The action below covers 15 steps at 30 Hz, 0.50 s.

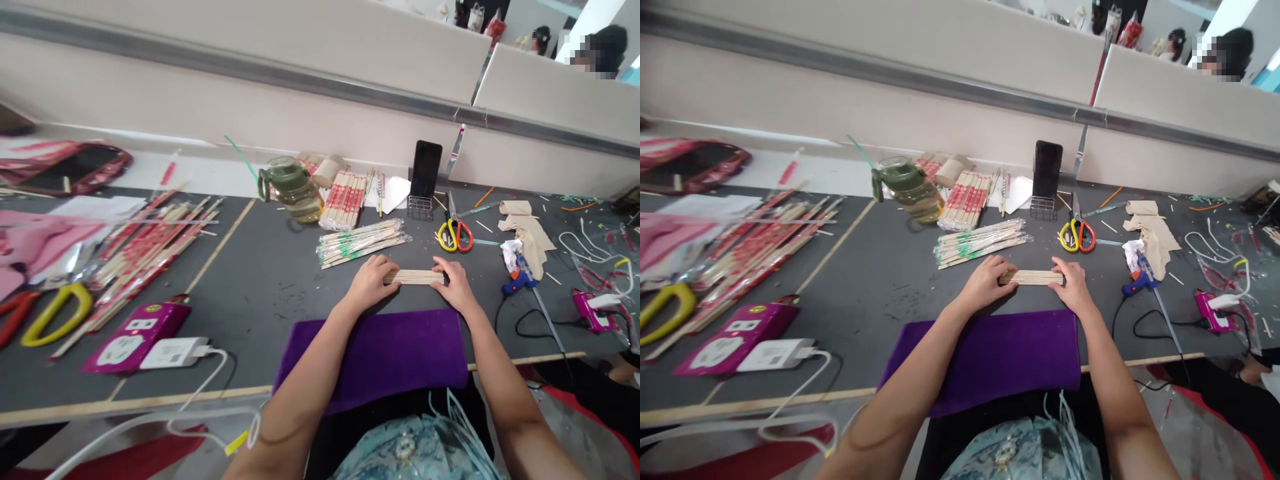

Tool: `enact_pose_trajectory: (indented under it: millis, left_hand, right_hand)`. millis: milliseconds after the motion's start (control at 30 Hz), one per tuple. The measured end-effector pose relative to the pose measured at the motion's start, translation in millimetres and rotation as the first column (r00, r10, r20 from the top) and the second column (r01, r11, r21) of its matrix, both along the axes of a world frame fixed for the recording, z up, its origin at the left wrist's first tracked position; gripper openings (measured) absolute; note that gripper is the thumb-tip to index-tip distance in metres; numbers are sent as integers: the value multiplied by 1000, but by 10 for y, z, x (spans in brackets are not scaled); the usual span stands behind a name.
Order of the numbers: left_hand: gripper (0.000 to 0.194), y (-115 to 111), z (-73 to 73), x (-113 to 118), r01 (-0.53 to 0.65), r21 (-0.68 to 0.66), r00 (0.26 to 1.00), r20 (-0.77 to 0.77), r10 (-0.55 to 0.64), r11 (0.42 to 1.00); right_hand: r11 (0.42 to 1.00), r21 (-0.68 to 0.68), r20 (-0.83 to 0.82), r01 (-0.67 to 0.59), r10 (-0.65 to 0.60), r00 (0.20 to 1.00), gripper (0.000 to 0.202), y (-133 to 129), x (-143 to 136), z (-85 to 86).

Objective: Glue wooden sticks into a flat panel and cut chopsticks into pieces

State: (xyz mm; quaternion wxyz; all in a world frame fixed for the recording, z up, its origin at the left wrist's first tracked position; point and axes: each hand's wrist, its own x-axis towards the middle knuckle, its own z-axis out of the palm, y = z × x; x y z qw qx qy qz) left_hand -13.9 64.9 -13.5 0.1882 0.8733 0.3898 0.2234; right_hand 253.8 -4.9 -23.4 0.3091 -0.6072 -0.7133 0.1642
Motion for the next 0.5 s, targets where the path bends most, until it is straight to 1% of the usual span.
enact_pose_trajectory:
  millis: [267, 500]
  left_hand:
    - [22, 22, -3, -11, 14, 22, 1000, 17, -15, 1000]
    - [25, 34, -50, -11, 5, 55, 1000, 13, -5, 998]
  right_hand:
    - [999, 52, 3, -2, 2, 1000, 65, 45, 2, -78]
    - [997, 80, -13, 0, 1, 1000, 66, 86, 19, -128]
